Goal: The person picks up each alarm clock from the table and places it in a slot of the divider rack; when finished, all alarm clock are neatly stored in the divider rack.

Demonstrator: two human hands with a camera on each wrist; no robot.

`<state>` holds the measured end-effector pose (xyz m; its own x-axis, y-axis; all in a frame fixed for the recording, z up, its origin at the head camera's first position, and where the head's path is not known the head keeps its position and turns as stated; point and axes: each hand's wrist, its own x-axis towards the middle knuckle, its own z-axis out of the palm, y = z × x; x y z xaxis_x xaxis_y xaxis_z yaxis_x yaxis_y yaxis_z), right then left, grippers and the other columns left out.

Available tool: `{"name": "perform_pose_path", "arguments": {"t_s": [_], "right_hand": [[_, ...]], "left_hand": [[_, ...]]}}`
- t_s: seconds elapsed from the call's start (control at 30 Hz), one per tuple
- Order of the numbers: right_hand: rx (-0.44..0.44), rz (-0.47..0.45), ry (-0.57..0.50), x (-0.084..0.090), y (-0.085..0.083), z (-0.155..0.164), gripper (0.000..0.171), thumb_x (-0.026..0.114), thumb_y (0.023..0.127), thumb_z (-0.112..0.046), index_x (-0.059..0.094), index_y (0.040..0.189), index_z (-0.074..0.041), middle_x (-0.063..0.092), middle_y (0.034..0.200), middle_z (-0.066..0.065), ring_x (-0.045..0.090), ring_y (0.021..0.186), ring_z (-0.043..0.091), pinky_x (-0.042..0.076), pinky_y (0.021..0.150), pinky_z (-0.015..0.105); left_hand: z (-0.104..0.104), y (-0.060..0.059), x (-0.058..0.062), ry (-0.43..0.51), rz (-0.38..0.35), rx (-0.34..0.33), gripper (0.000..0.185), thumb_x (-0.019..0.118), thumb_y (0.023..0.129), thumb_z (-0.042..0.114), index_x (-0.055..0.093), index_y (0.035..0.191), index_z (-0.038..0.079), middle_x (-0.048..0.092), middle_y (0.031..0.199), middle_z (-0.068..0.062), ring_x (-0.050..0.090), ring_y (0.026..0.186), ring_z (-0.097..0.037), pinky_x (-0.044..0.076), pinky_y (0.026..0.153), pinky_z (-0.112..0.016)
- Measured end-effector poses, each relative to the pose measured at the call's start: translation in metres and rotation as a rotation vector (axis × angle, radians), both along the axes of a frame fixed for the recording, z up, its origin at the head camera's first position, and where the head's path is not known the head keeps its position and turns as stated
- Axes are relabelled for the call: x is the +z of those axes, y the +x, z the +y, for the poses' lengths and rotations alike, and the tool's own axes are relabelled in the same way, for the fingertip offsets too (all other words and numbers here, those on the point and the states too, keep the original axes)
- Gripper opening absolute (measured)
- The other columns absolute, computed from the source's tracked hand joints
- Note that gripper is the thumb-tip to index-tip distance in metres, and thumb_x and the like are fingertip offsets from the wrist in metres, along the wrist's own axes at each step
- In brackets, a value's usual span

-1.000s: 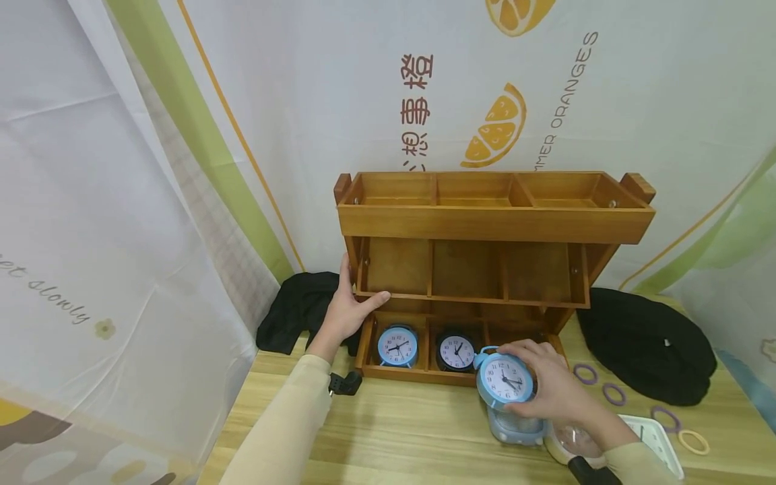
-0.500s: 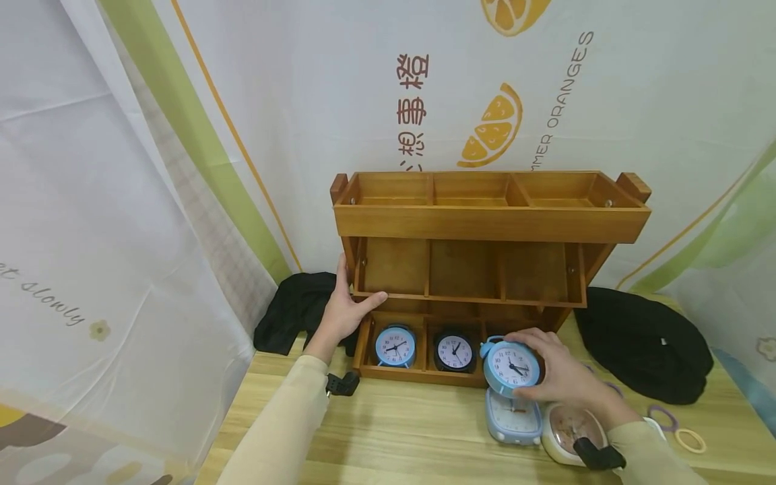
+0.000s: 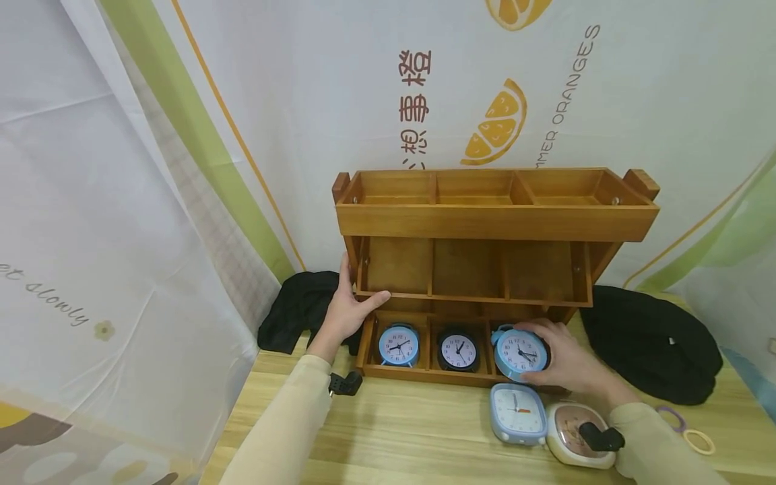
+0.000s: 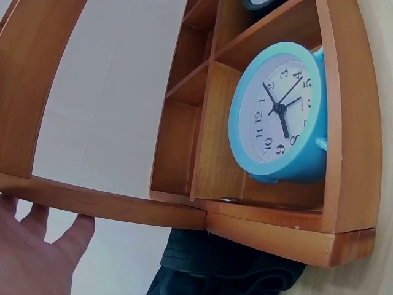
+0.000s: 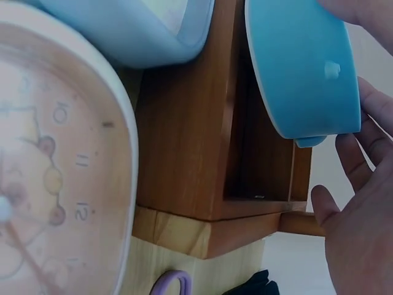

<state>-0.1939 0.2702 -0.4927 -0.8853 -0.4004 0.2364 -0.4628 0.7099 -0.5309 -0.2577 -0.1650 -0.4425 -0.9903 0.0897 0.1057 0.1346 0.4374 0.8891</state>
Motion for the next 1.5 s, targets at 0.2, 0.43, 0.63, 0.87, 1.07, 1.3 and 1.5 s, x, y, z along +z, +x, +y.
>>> {"name": "perform_pose_path", "arguments": {"t_s": [0.2, 0.43, 0.63, 0.87, 1.07, 1.3, 1.5], "right_hand": [[0.006, -0.005, -0.005, -0.006, -0.009, 0.005, 0.083, 0.101, 0.065, -0.03, 0.063, 0.135, -0.006, 0.063, 0.13, 0.018, 0.055, 0.111, 0.039, 0.047, 0.086, 0.058], [-0.026, -0.024, 0.039, -0.012, -0.012, 0.007, 0.082, 0.1, 0.066, -0.035, 0.064, 0.135, -0.007, 0.062, 0.13, 0.019, 0.058, 0.111, 0.041, 0.049, 0.086, 0.063], [-0.058, -0.033, 0.086, -0.016, -0.011, 0.007, 0.08, 0.097, 0.068, -0.039, 0.064, 0.134, -0.008, 0.062, 0.131, 0.021, 0.058, 0.114, 0.045, 0.042, 0.087, 0.074], [-0.067, -0.049, 0.096, -0.023, -0.013, 0.008, 0.08, 0.096, 0.069, -0.04, 0.064, 0.135, -0.009, 0.061, 0.133, 0.022, 0.057, 0.115, 0.046, 0.039, 0.084, 0.072], [-0.078, -0.061, 0.109, -0.027, -0.014, 0.005, 0.08, 0.097, 0.069, -0.04, 0.065, 0.136, -0.008, 0.06, 0.133, 0.023, 0.057, 0.116, 0.046, 0.039, 0.083, 0.069], [-0.082, -0.081, 0.116, -0.028, -0.013, 0.005, 0.082, 0.096, 0.071, -0.042, 0.064, 0.138, -0.008, 0.059, 0.136, 0.024, 0.056, 0.118, 0.048, 0.037, 0.083, 0.068], [-0.092, -0.104, 0.129, -0.027, -0.01, 0.003, 0.082, 0.095, 0.072, -0.04, 0.063, 0.139, -0.006, 0.059, 0.136, 0.027, 0.056, 0.119, 0.051, 0.036, 0.082, 0.068]], "left_hand": [[0.001, -0.001, 0.0, 0.008, 0.01, -0.004, 0.12, 0.079, 0.092, 0.046, -0.012, 0.168, 0.027, 0.003, 0.175, -0.008, 0.017, 0.159, -0.033, 0.024, 0.123, -0.058], [0.001, -0.001, -0.001, 0.008, 0.017, -0.002, 0.12, 0.079, 0.093, 0.047, -0.012, 0.168, 0.027, 0.003, 0.175, -0.008, 0.016, 0.159, -0.033, 0.025, 0.123, -0.058], [0.002, 0.0, -0.003, 0.008, 0.001, -0.005, 0.12, 0.077, 0.092, 0.052, -0.015, 0.166, 0.032, 0.0, 0.175, -0.006, 0.015, 0.159, -0.032, 0.024, 0.124, -0.056], [0.002, -0.001, -0.002, 0.008, 0.004, -0.002, 0.12, 0.078, 0.092, 0.051, -0.015, 0.166, 0.033, 0.0, 0.175, -0.005, 0.015, 0.159, -0.031, 0.024, 0.124, -0.055], [0.001, -0.001, -0.002, 0.007, 0.008, -0.001, 0.12, 0.077, 0.093, 0.051, -0.014, 0.167, 0.03, 0.002, 0.175, -0.006, 0.017, 0.159, -0.032, 0.026, 0.123, -0.056], [0.002, 0.0, 0.0, 0.007, 0.013, -0.001, 0.121, 0.078, 0.092, 0.049, -0.013, 0.168, 0.025, 0.001, 0.175, -0.007, 0.016, 0.159, -0.033, 0.026, 0.123, -0.057], [0.001, 0.0, -0.001, 0.02, 0.006, -0.006, 0.12, 0.078, 0.092, 0.049, -0.015, 0.167, 0.032, 0.0, 0.175, -0.006, 0.015, 0.159, -0.032, 0.025, 0.124, -0.056]]}}
